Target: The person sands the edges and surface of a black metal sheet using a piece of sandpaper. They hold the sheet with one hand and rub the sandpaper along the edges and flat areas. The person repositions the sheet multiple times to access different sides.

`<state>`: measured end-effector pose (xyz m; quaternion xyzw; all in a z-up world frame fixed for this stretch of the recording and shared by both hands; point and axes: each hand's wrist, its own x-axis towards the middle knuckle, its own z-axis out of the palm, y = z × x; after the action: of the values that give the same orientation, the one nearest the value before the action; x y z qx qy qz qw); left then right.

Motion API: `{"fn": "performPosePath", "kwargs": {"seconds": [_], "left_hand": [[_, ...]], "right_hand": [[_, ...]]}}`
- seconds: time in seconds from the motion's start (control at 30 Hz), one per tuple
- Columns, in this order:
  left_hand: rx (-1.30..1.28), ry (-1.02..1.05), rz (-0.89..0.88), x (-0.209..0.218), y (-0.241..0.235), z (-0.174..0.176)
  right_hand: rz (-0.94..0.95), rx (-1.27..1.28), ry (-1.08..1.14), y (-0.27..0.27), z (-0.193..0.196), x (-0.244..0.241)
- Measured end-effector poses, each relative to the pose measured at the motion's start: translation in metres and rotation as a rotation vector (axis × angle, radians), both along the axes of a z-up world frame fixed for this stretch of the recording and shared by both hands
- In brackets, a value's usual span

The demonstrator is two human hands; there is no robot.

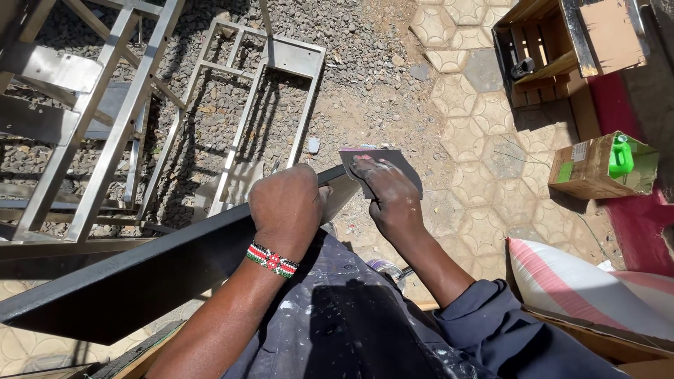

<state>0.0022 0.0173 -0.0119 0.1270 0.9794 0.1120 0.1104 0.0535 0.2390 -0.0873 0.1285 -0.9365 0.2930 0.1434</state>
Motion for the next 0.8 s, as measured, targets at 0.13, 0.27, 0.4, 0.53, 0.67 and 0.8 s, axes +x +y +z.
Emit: {"fn": "performPosePath", "kwargs": {"seconds": [0.13,0.27,0.4,0.53,0.67,0.8], "left_hand": [[0.012,0.011,-0.024,-0.001,0.006,-0.007],[-0.004,0.026,0.007,-0.005,0.001,-0.018],[0.005,-0.003,-0.004,-0.001,0.002,0.021],[0.021,-0.035,0.027,-0.007,0.000,-0.001],[-0.021,0.034,-0.025,-0.019,0.006,-0.014],[-0.055,-0.040,-0.139,-0.009,-0.021,0.039]], "right_hand": [[-0.122,0.207,-0.013,0.042,-0.037,-0.022],[-0.028,0.075,0.000,-0.006,0.001,0.000],[-0.472,0.274,-0.334,0.147,-0.109,-0.052],[-0.417,0.171,-0.177,0.085,-0.025,-0.026],[-0.110,0.097,-0.033,0.014,-0.011,-0.018],[-0.071,0.041,-0.111,0.025,-0.022,-0.018]]}}
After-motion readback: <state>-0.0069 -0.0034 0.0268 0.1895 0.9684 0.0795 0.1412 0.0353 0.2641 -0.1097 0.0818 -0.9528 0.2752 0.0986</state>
